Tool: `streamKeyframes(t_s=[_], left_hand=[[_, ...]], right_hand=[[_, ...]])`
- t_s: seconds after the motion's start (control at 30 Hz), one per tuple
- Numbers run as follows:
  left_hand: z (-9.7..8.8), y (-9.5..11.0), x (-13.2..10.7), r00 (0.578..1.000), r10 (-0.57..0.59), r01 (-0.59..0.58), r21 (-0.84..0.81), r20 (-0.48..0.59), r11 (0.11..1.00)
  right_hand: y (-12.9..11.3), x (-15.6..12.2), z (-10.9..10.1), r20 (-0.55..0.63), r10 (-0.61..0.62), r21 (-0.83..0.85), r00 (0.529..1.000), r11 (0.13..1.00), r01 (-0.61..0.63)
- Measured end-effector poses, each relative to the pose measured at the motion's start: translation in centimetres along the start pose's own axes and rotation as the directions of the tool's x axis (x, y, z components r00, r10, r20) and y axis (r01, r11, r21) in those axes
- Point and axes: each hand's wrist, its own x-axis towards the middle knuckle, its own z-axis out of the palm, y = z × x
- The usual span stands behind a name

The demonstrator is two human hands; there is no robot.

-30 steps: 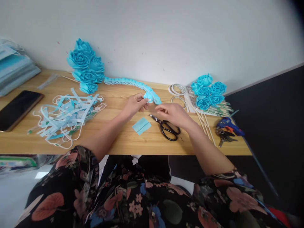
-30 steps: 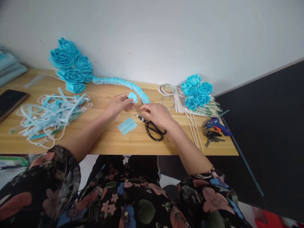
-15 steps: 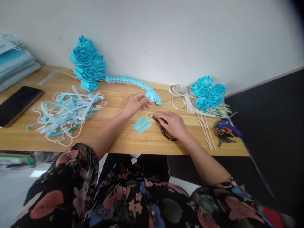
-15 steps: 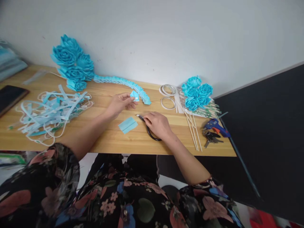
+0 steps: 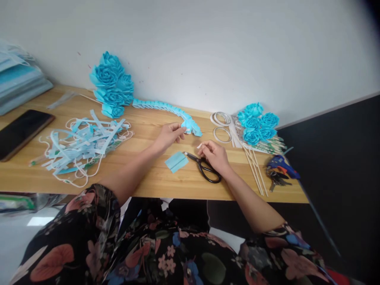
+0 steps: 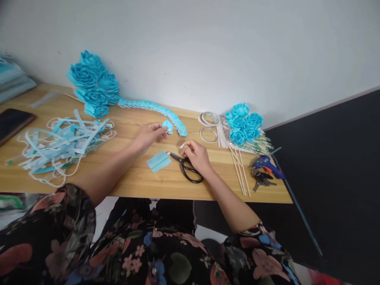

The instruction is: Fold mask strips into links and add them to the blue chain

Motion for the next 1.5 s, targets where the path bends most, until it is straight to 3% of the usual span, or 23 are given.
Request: streamKeyframes(t_s=[0.07,0.17,0.23,0.33,0.43,0.5,0.8,1.0,1.3,1.5], left_hand=[[0.1,0.1,-0.1,1.000,-0.015,0.015,-0.008,0.005,1.000],[0.1,0.3,-0.2,0.998,-0.037,0.037,-0.013,0.042,0.999],[0.1,0.3,-0.3,0.998,-0.045,0.046,-0.005,0.053,0.999],[0.1,0.4,-0.3,0.998,-0.040,0.040,-0.009,0.048,0.999],[0.1,0.6,-0.3,0.998,-0.038,0.039,-0.019,0.047,0.999],[0.2,0.6,-0.4,0.997,-0.051,0.052,-0.017,0.053,0.998],[0.4,0.5,-0.5,0.990,-0.111,0.111,0.008,0.084,0.994],[0.5,0.5,-0.4,0.989,-0.118,0.118,0.009,0.090,0.993],[0.3,0.4,-0.4,0.991,-0.082,0.080,0.025,0.105,0.996],[0.2,0.3,-0.5,0.994,-0.038,0.037,0.012,0.101,0.999]], right_hand=[[-0.6,0.8,-0.3,-0.027,-0.001,0.076,1.000,0.997,0.003],[-2.4,2.6,-1.0,-0.175,-0.178,-0.046,0.968,0.984,0.173],[-3.7,3.8,-1.3,-0.260,-0.356,-0.210,0.897,0.928,0.308],[-4.7,5.1,-1.0,-0.266,-0.607,-0.422,0.749,0.772,0.476],[-4.2,5.4,-0.1,-0.253,-0.729,-0.553,0.636,0.649,0.523],[-3.4,5.3,0.4,-0.235,-0.757,-0.604,0.609,0.605,0.519],[-2.7,5.0,0.5,-0.188,-0.770,-0.670,0.610,0.555,0.493],[-2.7,4.9,0.5,-0.191,-0.749,-0.637,0.634,0.586,0.501],[-2.5,4.7,0.8,-0.151,-0.702,-0.612,0.696,0.619,0.492],[-2.7,4.6,0.9,-0.126,-0.717,-0.629,0.685,0.592,0.504]])
